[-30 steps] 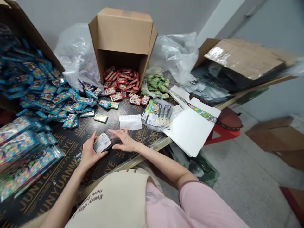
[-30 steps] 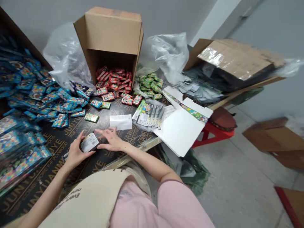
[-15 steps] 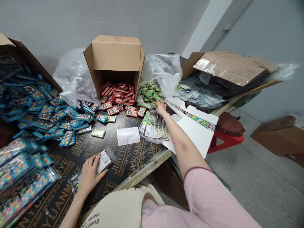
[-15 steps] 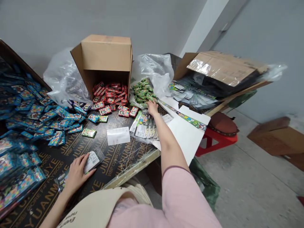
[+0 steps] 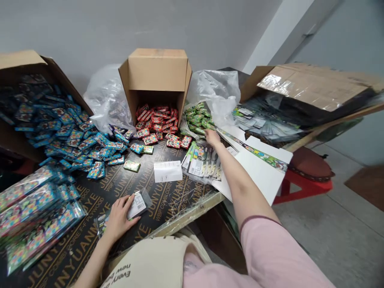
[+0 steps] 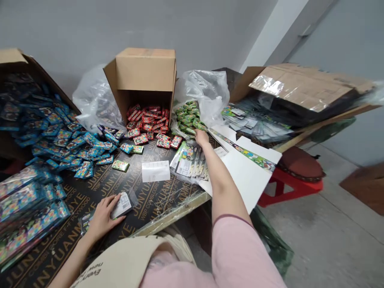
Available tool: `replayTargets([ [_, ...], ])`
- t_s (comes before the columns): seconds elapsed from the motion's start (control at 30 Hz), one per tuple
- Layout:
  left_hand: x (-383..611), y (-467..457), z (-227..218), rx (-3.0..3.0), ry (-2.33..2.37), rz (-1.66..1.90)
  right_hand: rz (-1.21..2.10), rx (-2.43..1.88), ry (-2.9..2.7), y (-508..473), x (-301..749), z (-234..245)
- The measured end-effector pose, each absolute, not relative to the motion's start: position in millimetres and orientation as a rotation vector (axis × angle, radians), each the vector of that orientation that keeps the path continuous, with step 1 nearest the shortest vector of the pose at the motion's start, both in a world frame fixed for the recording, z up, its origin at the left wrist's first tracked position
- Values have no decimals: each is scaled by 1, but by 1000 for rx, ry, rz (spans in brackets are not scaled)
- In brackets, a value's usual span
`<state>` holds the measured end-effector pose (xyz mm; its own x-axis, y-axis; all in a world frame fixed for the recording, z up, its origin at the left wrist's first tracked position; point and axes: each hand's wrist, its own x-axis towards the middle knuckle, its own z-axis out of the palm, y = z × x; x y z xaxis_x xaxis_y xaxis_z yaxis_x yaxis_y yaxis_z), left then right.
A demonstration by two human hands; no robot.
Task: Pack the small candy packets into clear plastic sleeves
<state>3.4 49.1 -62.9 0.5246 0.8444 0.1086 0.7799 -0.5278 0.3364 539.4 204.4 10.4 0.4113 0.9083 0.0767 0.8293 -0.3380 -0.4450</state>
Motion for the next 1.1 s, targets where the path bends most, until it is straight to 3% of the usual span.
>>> replayTargets([
  [0.17, 9, 49, -41, 2278, 1454, 497, 424, -1919, -1256, 184, 486, 21],
  [0.23, 28, 52, -23, 2049, 1437, 667, 644, -1703, -1241, 160, 435, 15],
  [0.33, 64, 60, 2, 1621, 1313, 878, 1244, -1154, -993, 111, 349, 5],
  [0.47, 90, 69, 16, 1013, 1155, 983, 1516, -1028, -881, 59, 276, 3],
  [0.73, 63, 61, 18, 593, 1147, 1028, 1573, -1019, -1317, 46, 265, 16],
  [0.87, 64, 57, 23, 557, 1143, 1068, 1445, -1069, -1267, 45, 261, 17],
  [1.1, 76, 31, 18, 616, 1135, 748, 1179, -1342, -1463, 47, 260, 11],
])
